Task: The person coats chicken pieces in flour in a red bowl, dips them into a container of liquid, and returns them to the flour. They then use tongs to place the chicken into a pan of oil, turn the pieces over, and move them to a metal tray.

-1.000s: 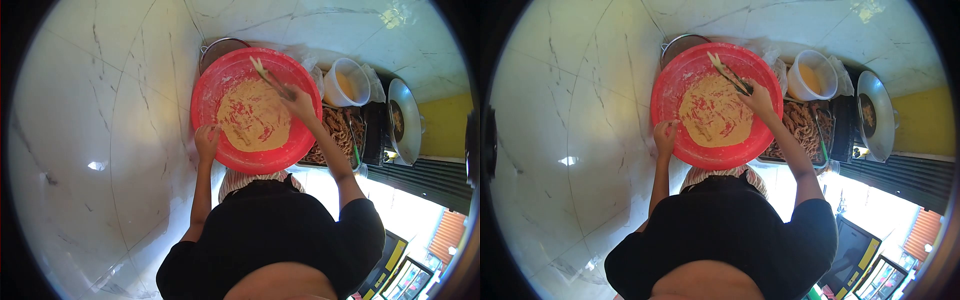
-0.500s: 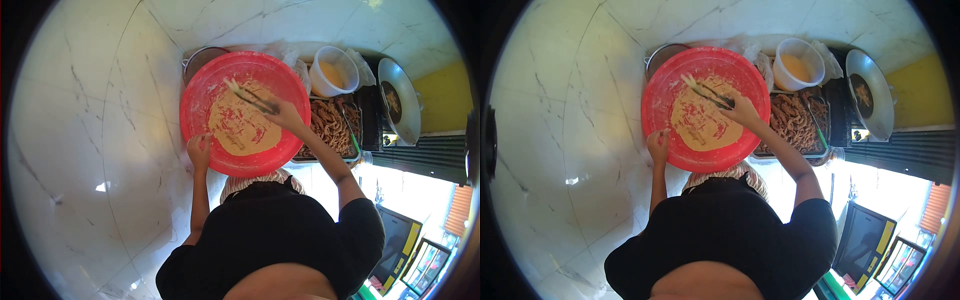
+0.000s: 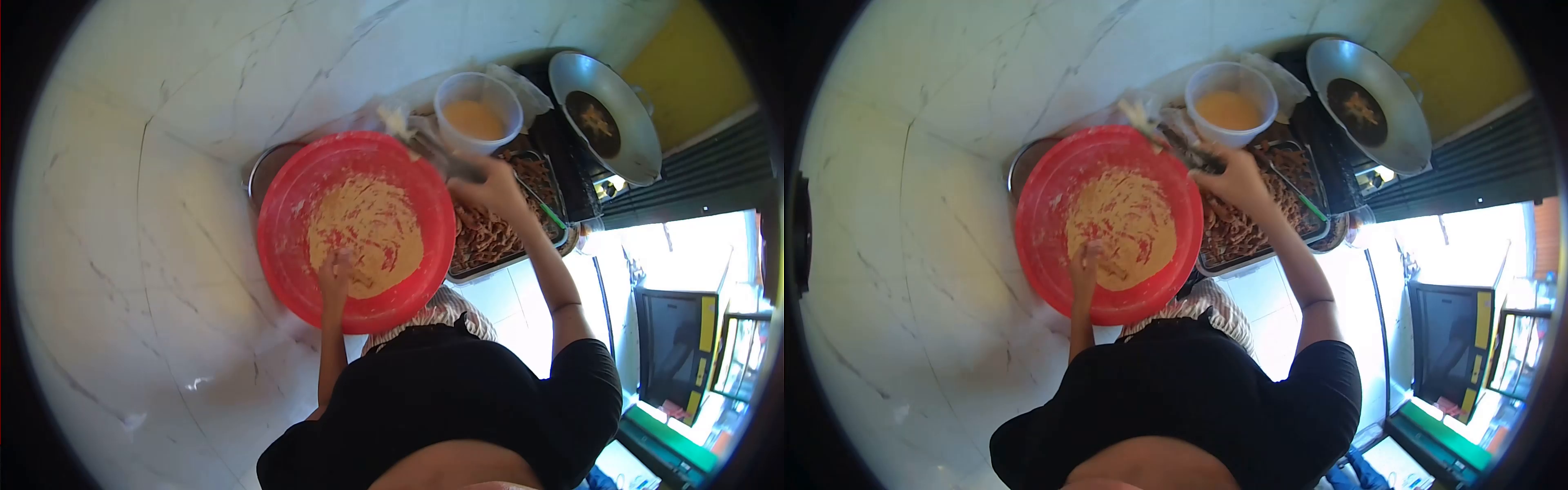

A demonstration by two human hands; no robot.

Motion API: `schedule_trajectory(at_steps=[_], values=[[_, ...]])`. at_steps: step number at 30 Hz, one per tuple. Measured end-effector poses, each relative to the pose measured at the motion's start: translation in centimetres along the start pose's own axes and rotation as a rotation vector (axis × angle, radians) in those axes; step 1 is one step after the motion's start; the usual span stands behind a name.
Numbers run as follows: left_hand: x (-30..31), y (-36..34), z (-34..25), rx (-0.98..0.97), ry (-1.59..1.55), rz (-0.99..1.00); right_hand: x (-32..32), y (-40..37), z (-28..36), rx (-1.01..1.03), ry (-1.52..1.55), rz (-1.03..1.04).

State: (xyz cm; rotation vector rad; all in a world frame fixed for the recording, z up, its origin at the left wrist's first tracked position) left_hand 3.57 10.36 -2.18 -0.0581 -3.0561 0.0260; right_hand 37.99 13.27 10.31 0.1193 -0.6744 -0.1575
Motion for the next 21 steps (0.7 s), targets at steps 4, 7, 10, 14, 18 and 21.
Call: schedule_trajectory(at_steps=[4,7,10,14,18,21], values=[[-8.9,2.1,-1.9,-0.03,-0.022,0.301,8.0,3.1,-2.9,-0.121,-0.316,-0.215],[-14.8,2.8,-1.9,0.138,-0.038,0.45,9.1,6.5,-6.5,-0.298,-0.419,-0.035],[-19.3,2.8,-2.2,0.125,0.001,0.506,7.3,10.6,-10.4,-0.198,-0.706,-0.013],[-21.9,3.1,0.9,0.003,0.082,0.598,2.2,14.1,-15.7,-0.232,-0.92,0.229],[-21.6,2.8,0.5,0.139,-0.06,0.585,-0.2,15.7,-19.6,-0.171,-0.813,0.322],[-21.5,2.9,0.2,0.128,-0.094,0.532,2.4,14.3,-15.9,-0.23,-0.801,0.315]])
Point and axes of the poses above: each hand's wrist, its own y-axis towards the middle knuckle, its own x-axis out of the back of the hand, z = x × y, the point moved 5 cm from there along y, towards the middle knuckle, and after that the axes turned 13 degrees about -y, right-handed, at the moved point
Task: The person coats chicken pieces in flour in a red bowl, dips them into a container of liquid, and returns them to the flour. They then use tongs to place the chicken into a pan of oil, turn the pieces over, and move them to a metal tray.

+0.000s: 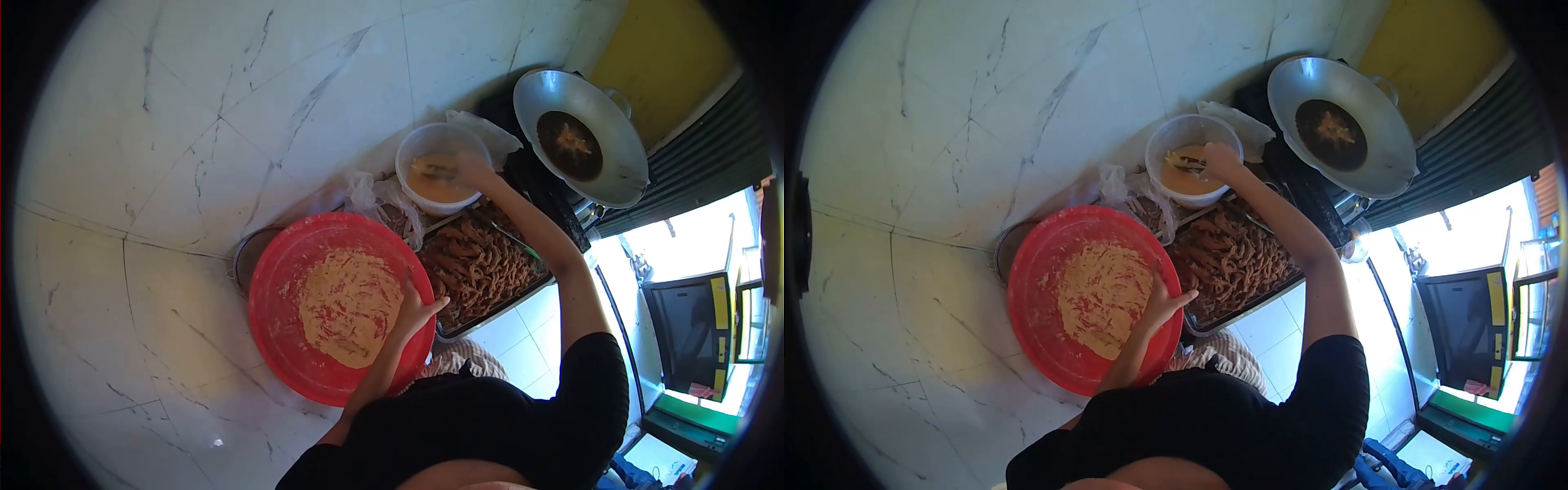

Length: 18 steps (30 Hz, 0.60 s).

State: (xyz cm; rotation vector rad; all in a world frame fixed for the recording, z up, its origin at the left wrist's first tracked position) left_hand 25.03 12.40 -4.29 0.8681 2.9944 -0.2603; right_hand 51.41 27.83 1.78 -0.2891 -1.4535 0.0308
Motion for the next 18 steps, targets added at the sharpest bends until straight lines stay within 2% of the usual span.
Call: schedule_trajectory(at_steps=[2,8,11,14,18], values=[[-0.3,-0.2,-0.9,0.065,-0.03,-0.001,3.5,-3.2,0.2,0.023,0.069,-0.18],[0.3,0.6,3.1,0.022,-0.056,0.058,8.8,-9.7,-0.5,-0.055,0.35,-0.233],[0.1,0.4,1.8,0.037,-0.108,0.041,9.3,-10.8,-0.9,-0.049,0.349,-0.304],[0.1,0.6,2.3,0.026,-0.139,0.056,9.7,-11.1,-0.7,-0.05,0.326,-0.284],[0.3,0.7,2.2,-0.029,-0.086,0.033,7.4,-7.5,-1.1,-0.025,0.189,-0.295]])
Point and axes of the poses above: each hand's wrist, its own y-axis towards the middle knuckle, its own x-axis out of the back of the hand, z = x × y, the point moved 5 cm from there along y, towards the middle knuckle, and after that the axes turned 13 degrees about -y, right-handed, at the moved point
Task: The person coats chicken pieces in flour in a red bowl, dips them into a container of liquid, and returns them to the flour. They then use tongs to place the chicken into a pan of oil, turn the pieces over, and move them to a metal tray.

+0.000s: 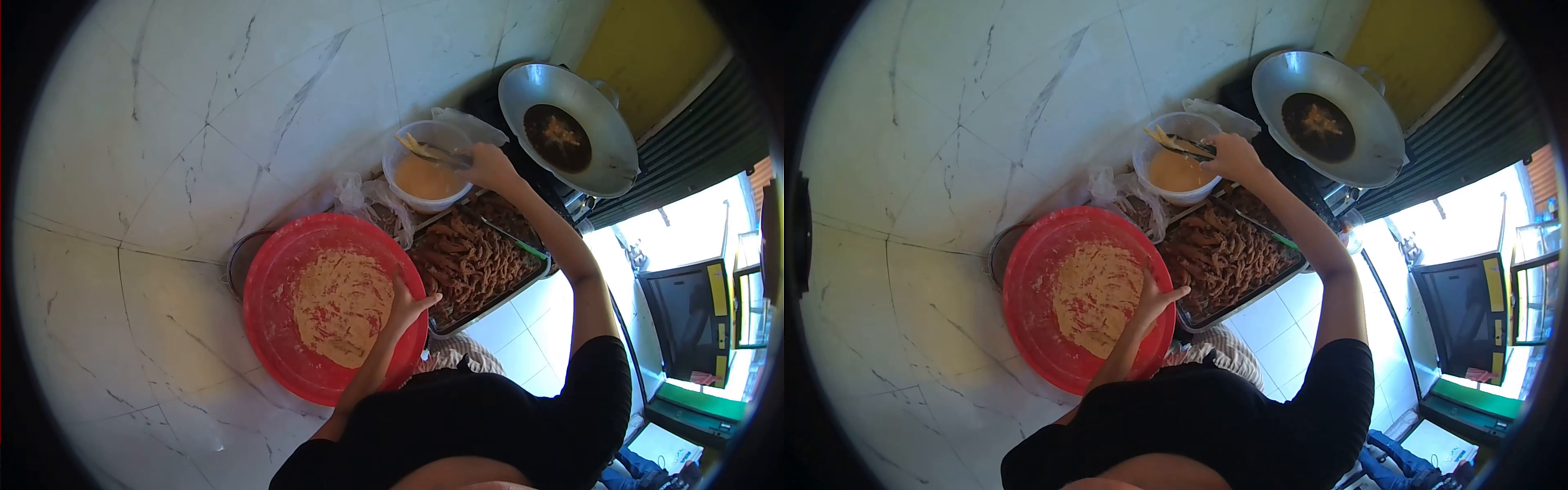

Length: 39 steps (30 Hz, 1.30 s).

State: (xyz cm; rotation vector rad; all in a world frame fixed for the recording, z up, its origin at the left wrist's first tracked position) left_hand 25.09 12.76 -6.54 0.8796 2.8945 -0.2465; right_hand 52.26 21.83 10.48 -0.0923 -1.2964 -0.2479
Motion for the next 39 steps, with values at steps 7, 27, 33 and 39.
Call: schedule_trajectory(at_steps=[7,27,33,39], values=[[0.0,0.0,0.4,0.027,-0.089,0.002,-14.1,7.0,-1.8,0.163,-0.262,0.229],[0.2,0.3,1.6,0.026,-0.09,0.014,-3.1,-4.8,0.0,-0.077,0.192,-0.121],[0.5,0.4,2.0,0.027,-0.032,-0.015,-3.8,-5.9,0.1,-0.078,0.3,-0.175],[0.4,0.3,1.3,0.005,-0.018,-0.023,-4.5,-6.4,0.4,-0.04,0.294,-0.172]])
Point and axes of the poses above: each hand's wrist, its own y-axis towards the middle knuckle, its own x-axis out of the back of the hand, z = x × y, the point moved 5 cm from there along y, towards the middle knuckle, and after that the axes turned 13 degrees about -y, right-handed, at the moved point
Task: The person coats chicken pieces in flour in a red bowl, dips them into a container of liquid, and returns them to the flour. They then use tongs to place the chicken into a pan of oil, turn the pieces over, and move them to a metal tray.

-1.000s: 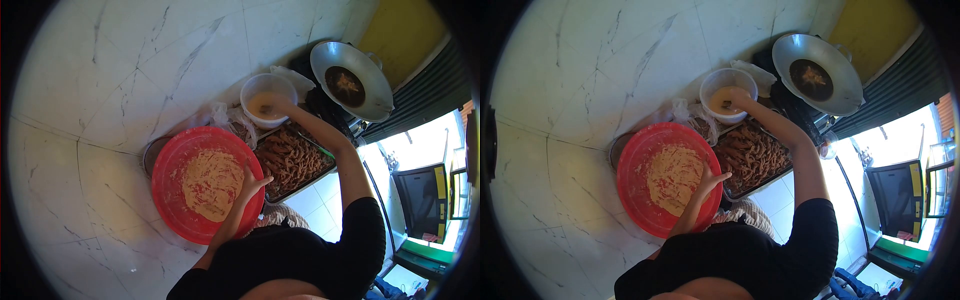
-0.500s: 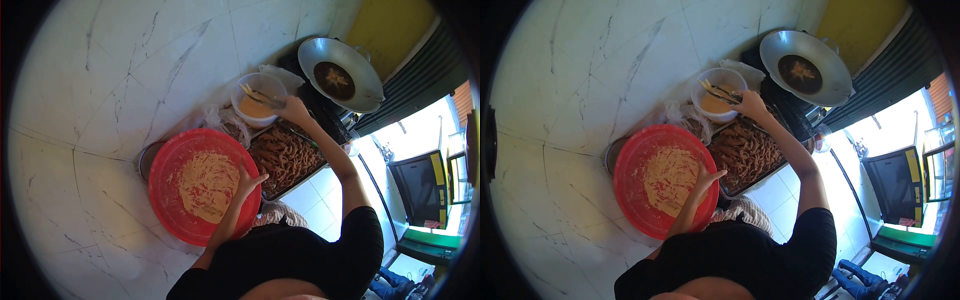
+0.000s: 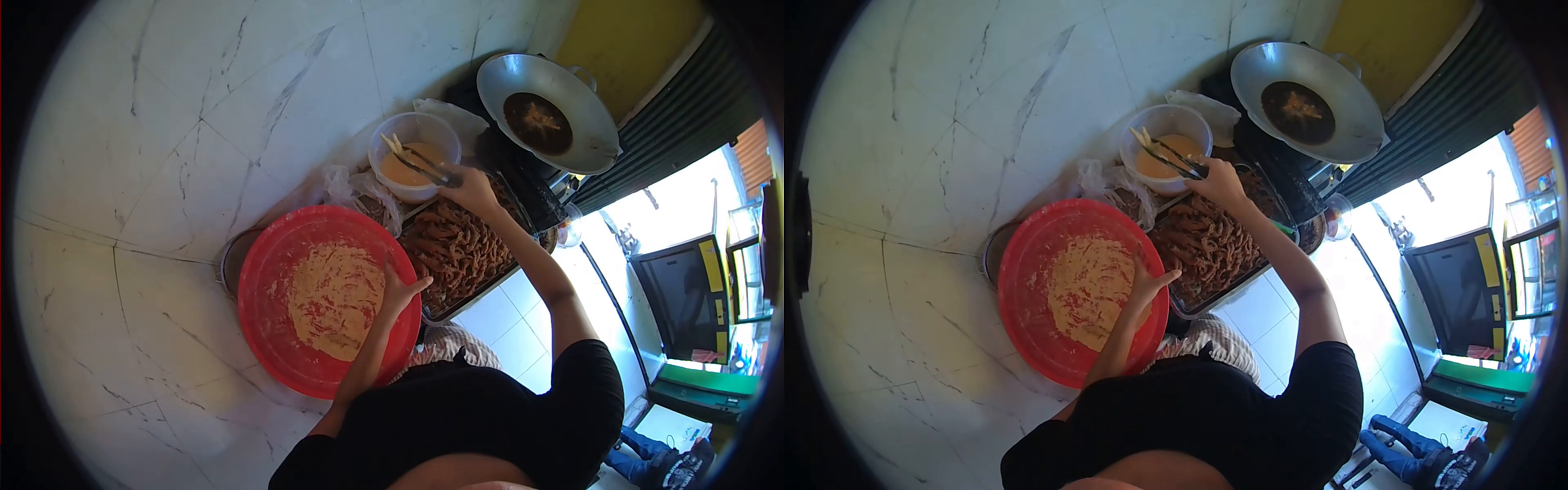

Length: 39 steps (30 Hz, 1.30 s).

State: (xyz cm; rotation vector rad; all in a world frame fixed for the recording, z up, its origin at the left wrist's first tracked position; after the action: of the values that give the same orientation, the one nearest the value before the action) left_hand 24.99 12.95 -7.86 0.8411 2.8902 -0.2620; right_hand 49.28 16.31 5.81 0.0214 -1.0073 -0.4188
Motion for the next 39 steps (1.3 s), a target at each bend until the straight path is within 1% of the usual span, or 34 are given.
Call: schedule_trajectory(at_steps=[2,5,8,9,11,15,17,18,20,21,22,24,26,27,28,29,30,31,33,34,36,37,39], values=[[-0.1,-0.1,-0.2,-0.013,-0.012,0.006,1.1,-0.3,0.7,-0.048,0.047,-0.095],[0.2,0.0,0.6,0.012,0.01,-0.006,1.0,-1.1,1.2,-0.106,0.061,-0.068],[-0.1,-0.4,-0.7,0.051,0.031,-0.018,0.1,-1.6,0.9,-0.101,0.018,-0.029],[0.1,-0.2,-0.4,0.048,0.027,-0.027,-0.1,-1.5,1.1,-0.092,0.017,-0.025],[0.2,-0.2,0.6,0.028,0.059,-0.026,0.3,-1.8,1.1,-0.098,0.131,-0.19],[0.0,-1.2,-1.9,0.072,0.147,-0.111,-0.9,-1.8,1.1,-0.121,0.122,-0.117],[-0.3,-1.7,-3.7,0.113,0.187,-0.049,-2.1,-1.8,0.8,-0.18,0.181,-0.06],[0.4,-1.8,-3.5,0.116,0.175,-0.084,-2.1,-2.0,1.8,-0.172,0.228,-0.054],[2.0,-2.9,-2.5,-0.016,-0.36,-0.132,-1.6,-2.4,4.8,-0.105,0.252,0.008],[4.1,-3.6,-2.1,-0.045,-0.326,-0.214,-1.9,-2.9,6.1,-0.061,0.273,0.039],[6.8,-4.8,-1.9,-0.068,-0.291,-0.299,-2.7,-3.3,7.0,0.005,0.289,0.024],[11.5,-8.3,-4.5,-0.141,-0.093,-0.522,-3.5,-4.5,10.2,0.064,0.343,0.165],[15.7,-12.6,-4.7,0.018,-0.227,-0.776,-6.0,-5.8,12.3,0.134,0.467,0.347],[17.9,-14.6,-4.8,-0.167,-0.162,-0.812,-7.3,-6.5,12.9,0.146,0.47,0.379],[19.8,-16.7,-4.9,-0.352,-0.089,-0.838,-8.6,-7.4,13.9,0.235,0.402,0.46],[21.4,-18.6,-5.1,-0.386,-0.056,-0.87,-9.9,-8.5,14.7,0.321,0.333,0.534],[22.3,-20.1,-5.3,-0.419,-0.022,-0.896,-11.7,-9.6,14.9,0.318,0.393,0.635],[22.0,-21.9,-5.8,-0.406,-0.022,-0.916,-13.2,-10.9,15.1,0.321,0.395,0.658],[21.7,-24.3,-6.8,-0.318,-0.085,-1.06,-15.9,-12.3,15.4,0.366,0.119,0.839],[21.4,-24.7,-6.8,-0.32,-0.084,-1.062,-16.2,-12.6,15.5,0.369,0.12,0.839],[20.7,-24.7,-6.8,-0.353,-0.071,-1.078,-15.6,-12.4,16.0,0.418,0.053,0.669],[20.3,-24.5,-6.7,-0.353,-0.072,-1.074,-15.2,-12.2,16.1,0.415,0.052,0.667],[19.4,-23.7,-6.8,-0.428,-0.028,-1.057,-14.5,-11.6,16.1,0.361,0.084,0.8]])
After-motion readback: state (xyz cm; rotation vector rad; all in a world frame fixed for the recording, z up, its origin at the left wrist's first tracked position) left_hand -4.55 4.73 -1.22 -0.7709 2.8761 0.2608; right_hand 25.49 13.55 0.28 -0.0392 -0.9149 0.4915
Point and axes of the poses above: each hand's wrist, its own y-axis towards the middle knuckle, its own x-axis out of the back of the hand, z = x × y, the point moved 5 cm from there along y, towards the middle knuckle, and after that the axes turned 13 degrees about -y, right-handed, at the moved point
